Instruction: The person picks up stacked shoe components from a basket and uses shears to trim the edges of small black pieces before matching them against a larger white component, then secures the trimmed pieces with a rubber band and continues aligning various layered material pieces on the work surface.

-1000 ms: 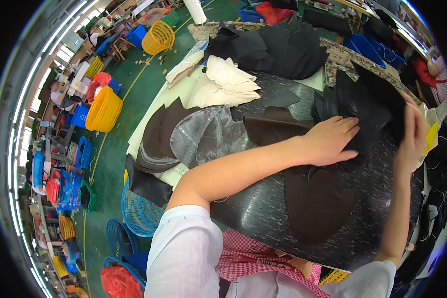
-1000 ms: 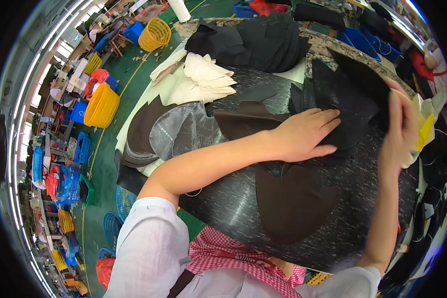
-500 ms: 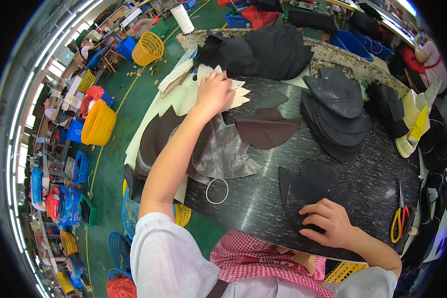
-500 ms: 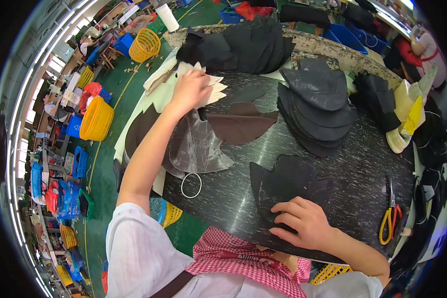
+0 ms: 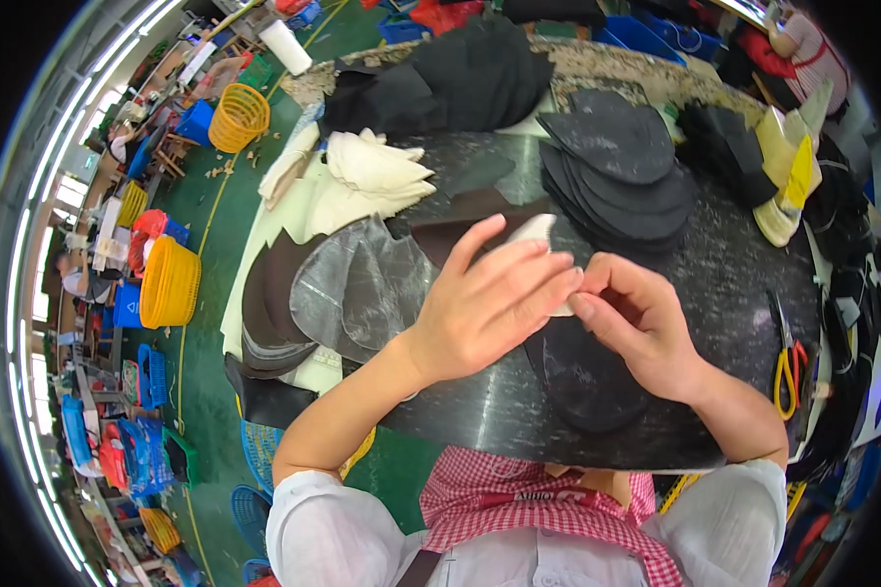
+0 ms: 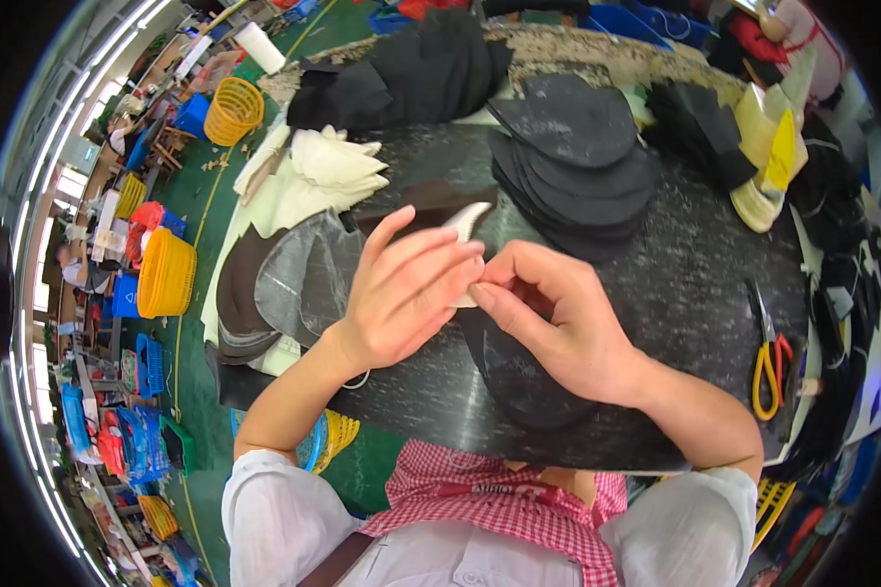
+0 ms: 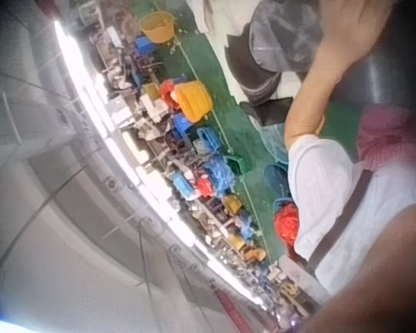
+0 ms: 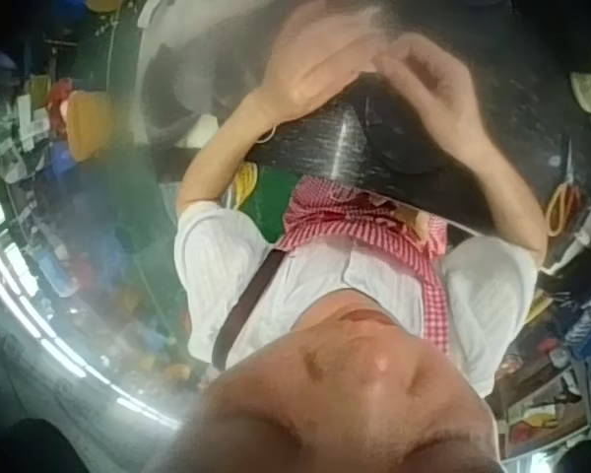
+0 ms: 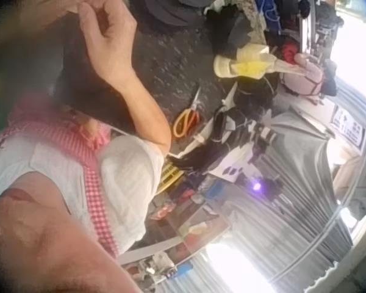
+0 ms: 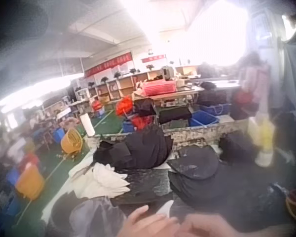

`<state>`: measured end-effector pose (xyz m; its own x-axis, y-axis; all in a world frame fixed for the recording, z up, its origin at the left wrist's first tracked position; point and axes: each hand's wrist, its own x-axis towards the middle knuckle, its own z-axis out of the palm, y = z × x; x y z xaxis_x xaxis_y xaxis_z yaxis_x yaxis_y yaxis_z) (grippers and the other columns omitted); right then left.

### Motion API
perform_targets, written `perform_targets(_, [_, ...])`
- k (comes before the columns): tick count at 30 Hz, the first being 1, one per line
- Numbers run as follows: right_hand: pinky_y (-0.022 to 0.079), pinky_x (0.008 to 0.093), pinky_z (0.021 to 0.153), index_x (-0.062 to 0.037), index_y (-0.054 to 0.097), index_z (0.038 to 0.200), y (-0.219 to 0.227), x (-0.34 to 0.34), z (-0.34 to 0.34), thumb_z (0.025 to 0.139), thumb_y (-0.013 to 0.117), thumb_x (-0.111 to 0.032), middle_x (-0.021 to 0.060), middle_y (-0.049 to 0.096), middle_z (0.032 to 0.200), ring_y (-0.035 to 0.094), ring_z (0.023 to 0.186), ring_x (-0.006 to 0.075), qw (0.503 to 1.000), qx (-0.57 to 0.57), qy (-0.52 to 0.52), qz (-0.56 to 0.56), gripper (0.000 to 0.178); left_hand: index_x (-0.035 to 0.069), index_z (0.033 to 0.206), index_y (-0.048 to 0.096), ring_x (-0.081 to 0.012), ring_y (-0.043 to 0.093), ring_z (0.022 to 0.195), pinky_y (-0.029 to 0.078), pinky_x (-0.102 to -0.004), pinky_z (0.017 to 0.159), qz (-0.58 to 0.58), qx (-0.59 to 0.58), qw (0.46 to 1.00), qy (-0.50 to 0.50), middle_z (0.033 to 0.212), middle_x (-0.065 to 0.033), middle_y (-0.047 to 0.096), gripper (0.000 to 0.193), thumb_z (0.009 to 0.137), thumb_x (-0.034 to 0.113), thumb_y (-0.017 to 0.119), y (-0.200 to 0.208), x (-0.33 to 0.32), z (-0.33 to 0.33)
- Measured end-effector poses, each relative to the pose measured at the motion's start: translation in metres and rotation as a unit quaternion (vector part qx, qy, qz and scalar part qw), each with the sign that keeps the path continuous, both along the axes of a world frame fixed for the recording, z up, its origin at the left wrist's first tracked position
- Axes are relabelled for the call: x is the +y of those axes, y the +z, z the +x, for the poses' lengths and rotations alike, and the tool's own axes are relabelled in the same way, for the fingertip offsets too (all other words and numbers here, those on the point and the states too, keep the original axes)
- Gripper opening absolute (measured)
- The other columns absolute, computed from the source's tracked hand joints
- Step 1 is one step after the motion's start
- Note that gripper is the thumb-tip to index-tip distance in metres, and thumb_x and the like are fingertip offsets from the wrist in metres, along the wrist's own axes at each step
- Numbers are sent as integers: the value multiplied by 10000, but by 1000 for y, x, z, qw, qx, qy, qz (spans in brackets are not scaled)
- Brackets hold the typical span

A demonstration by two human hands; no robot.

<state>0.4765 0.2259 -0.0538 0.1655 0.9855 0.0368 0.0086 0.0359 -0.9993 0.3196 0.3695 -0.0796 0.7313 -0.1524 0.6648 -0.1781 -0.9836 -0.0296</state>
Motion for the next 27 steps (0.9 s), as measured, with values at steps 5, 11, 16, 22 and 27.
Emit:
perform_targets(5, [323,203,495,-14,548,772,4,-22,6,872,588,-68,-31,489,637,404,575,20,989,-103,-56,90,120,13,925,598,-185,554,890,454,-288,749,-502,-9,857,-119,1004,-110,563,332,671,132,774,13,-21,1])
perform_targets(11, [283,220,449,-16,556,738,-6,-49,-10,851,626,-84,-27,475,570,374,498,22,996,-27,-40,81,149,39,787,610,-157,572,649,458,-273,572,-479,77,859,-163,726,-55,584,321,600,160,841,16,-56,23])
perform_targets(16, [398,244,603,-34,519,634,-16,-59,-8,804,674,-83,20,583,725,512,674,76,995,20,-5,95,235,40,797,607,-198,549,960,437,-328,816,-718,102,620,-300,1057,-126,551,138,753,132,700,-13,-63,8])
perform_targets(22, [480,319,724,-64,464,607,-32,-85,-12,707,645,-3,105,630,888,602,830,202,876,471,-84,55,216,92,847,507,-299,471,1120,225,-511,1087,-906,-85,247,-333,1154,-142,498,149,898,222,455,-12,-91,0])
perform_targets(27, [482,307,503,-31,556,838,-27,-124,-6,733,632,-83,111,615,692,635,600,209,973,-167,122,-100,139,112,887,554,-201,583,572,354,-510,936,-747,51,445,-492,694,-60,599,205,935,299,483,-2,-54,-23])
